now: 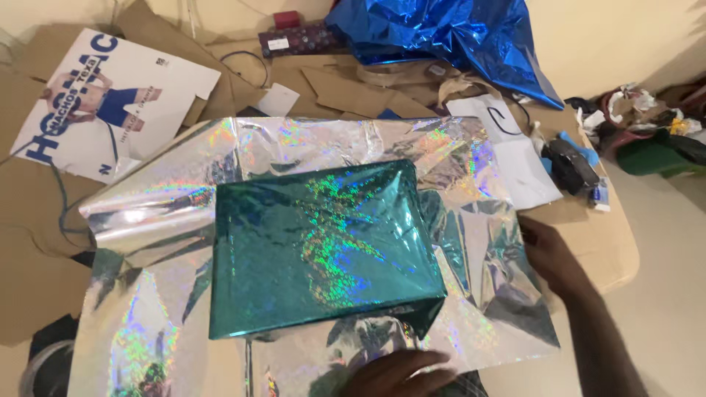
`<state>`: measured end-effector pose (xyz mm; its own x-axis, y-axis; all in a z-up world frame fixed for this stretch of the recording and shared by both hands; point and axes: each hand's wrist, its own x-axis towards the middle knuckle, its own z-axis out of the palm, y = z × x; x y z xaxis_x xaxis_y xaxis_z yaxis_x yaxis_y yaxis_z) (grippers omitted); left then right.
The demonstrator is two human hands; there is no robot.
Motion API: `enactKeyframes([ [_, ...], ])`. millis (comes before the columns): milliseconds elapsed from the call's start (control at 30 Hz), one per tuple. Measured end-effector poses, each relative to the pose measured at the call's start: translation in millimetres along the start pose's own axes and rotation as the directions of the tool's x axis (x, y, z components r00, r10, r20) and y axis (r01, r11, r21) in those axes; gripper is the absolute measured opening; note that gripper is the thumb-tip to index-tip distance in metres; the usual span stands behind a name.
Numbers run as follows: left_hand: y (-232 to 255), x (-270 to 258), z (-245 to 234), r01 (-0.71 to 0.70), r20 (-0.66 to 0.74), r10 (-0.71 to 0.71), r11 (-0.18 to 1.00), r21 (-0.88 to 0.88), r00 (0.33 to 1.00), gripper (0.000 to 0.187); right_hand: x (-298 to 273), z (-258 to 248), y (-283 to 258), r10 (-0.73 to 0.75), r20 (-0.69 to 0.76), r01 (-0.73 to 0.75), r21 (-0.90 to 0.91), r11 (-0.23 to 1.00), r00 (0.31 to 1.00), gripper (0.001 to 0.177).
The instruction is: The person wraps a rectangular box with iridescent teal wrapping paper on a cluttered table. They fold the paper around the box, smooth the edges, and secure the folds with a stapler. The person then places the wrapped box onto a larger sheet of wrapping paper and begins to fold the paper around it.
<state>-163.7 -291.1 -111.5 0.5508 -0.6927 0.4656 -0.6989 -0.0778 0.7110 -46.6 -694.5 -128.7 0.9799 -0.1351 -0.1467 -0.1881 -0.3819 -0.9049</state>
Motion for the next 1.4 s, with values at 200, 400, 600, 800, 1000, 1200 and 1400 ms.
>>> enactKeyframes([
  [200, 10, 57, 54, 0.013, 0.006, -0.014, 0.981, 0.193, 1.0, 0.067, -36, 35, -57, -0.373, 0.122, 0.39, -0.183, 0.902, 0.92, 0.069],
  [400, 33, 79, 59, 0.236, -0.135, -0.215, 0.957, 0.168, 0.967, 0.08, -48, 78, -101, -0.485, 0.248, 0.544, -0.339, 0.767, 0.838, 0.05],
  [600, 21, 63, 63, 0.417, -0.1, -0.408, 0.904, 0.091, 0.907, 0.086, -54, 84, -98, -0.378, 0.007, 0.298, -0.627, 0.72, 0.926, 0.03],
  [800, 7, 61, 71, 0.412, -0.014, -0.415, 0.899, 0.148, 0.91, 0.085, -53, 56, -68, -0.35, -0.07, 0.248, -0.579, 0.777, 0.934, 0.038],
  [1000, 3, 69, 69, 0.212, -0.156, -0.165, 0.905, 0.369, 0.974, 0.081, -58, 4, -41, -0.256, -0.178, 0.109, -0.578, 0.809, 0.95, 0.05],
  [1200, 5, 94, 70, 0.238, -0.202, -0.164, 0.87, 0.432, 0.965, 0.09, -61, 0, -57, -0.338, -0.238, 0.188, -0.49, 0.851, 0.91, 0.042],
  [1400, 13, 120, 69, 0.258, -0.172, -0.204, 0.874, 0.411, 0.964, 0.094, -51, 27, -96, -0.151, -0.197, 0.104, -0.23, 0.968, 0.969, 0.054],
])
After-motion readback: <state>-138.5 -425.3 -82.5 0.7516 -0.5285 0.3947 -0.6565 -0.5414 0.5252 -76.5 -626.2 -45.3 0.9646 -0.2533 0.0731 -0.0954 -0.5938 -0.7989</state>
